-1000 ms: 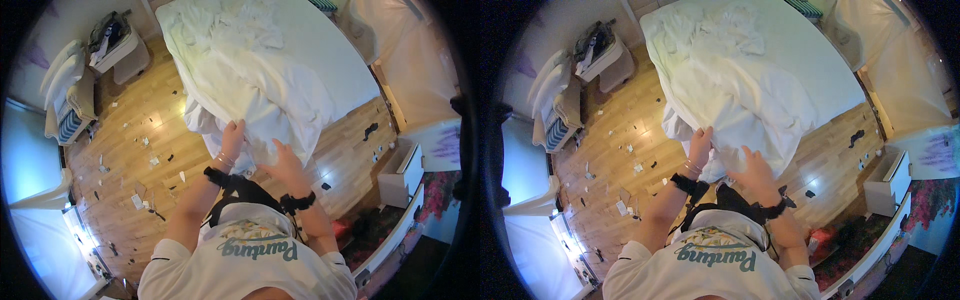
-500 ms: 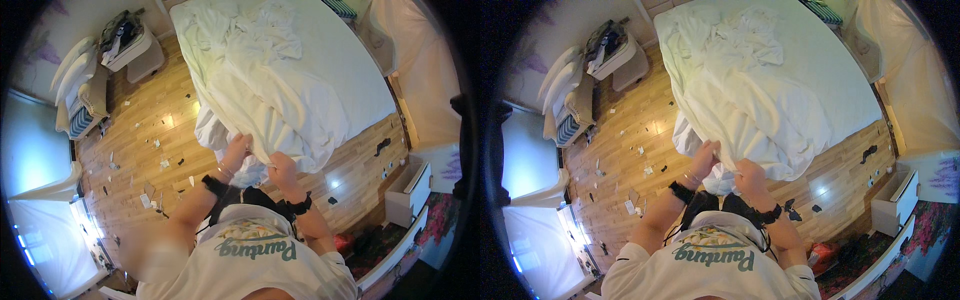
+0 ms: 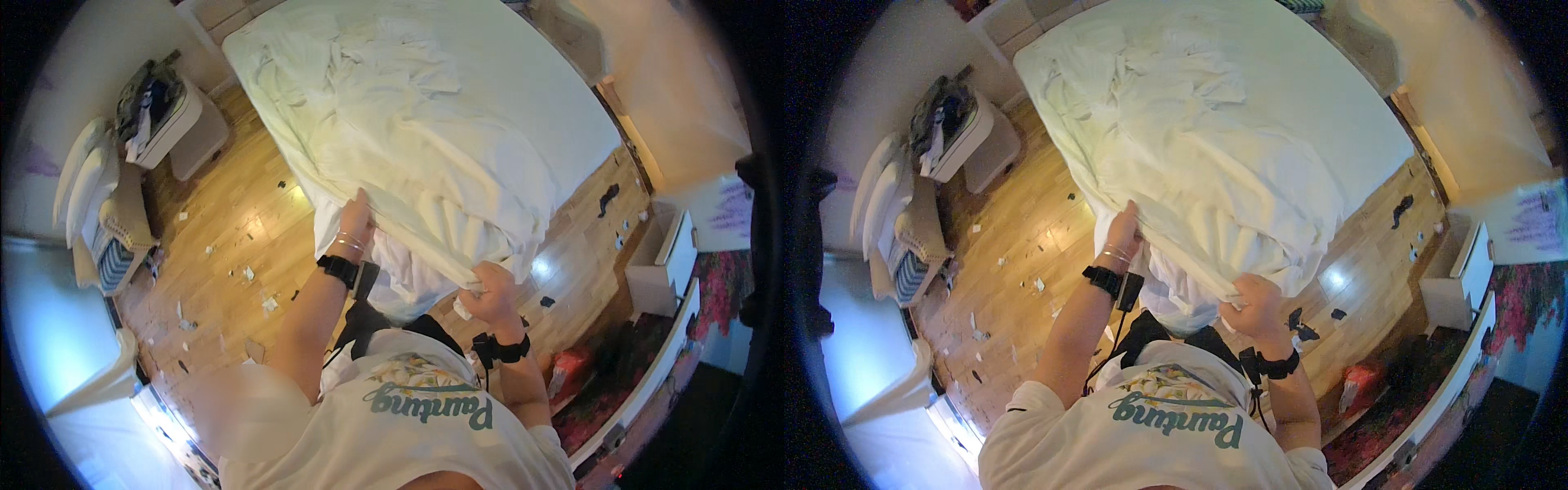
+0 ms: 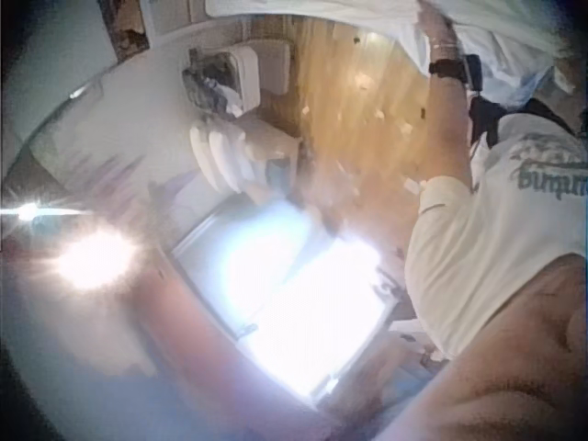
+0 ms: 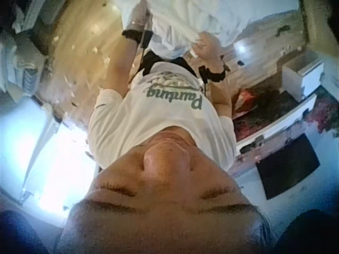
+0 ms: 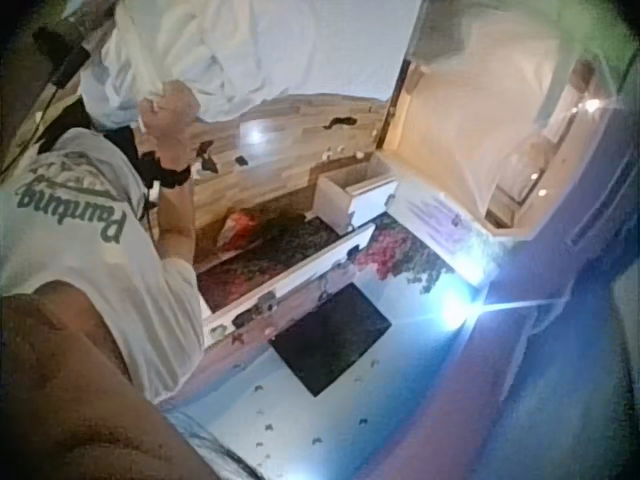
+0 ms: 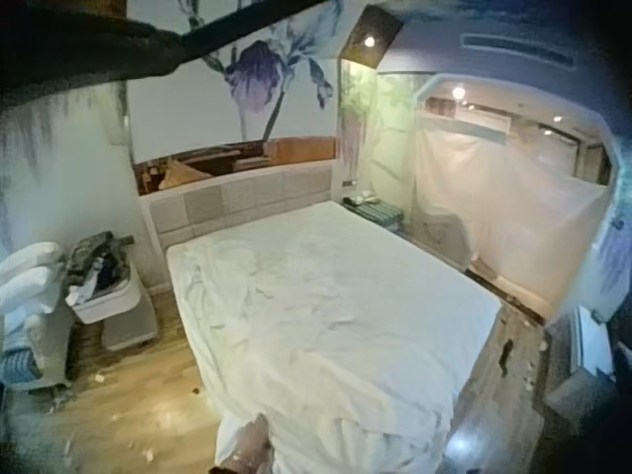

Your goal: The person folds a white sheet on a bed. They smooth the fabric, fold it in half, and then fold it again into a smaller rectangle.

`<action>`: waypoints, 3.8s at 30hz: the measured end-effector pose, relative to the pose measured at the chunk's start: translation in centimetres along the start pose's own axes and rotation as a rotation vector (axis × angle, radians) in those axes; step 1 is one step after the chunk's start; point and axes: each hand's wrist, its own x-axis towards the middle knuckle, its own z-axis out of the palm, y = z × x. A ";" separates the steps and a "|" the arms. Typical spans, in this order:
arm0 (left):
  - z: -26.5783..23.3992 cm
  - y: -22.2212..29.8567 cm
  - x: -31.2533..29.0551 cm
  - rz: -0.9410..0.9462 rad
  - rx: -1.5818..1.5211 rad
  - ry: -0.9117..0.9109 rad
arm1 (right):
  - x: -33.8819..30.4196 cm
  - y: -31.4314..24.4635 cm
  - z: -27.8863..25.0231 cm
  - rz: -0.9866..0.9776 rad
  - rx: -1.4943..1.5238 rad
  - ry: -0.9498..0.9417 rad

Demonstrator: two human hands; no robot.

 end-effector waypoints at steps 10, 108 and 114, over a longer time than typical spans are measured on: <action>4.1 7.4 -0.2 0.031 0.259 0.075 | -2.0 1.1 0.7 0.176 -0.091 0.191; 15.1 16.8 4.4 1.281 0.814 -0.415 | -3.3 12.5 1.0 0.836 -0.202 -0.576; 21.6 20.0 5.2 1.444 0.760 -0.321 | 6.6 21.2 -10.9 1.050 -0.362 0.421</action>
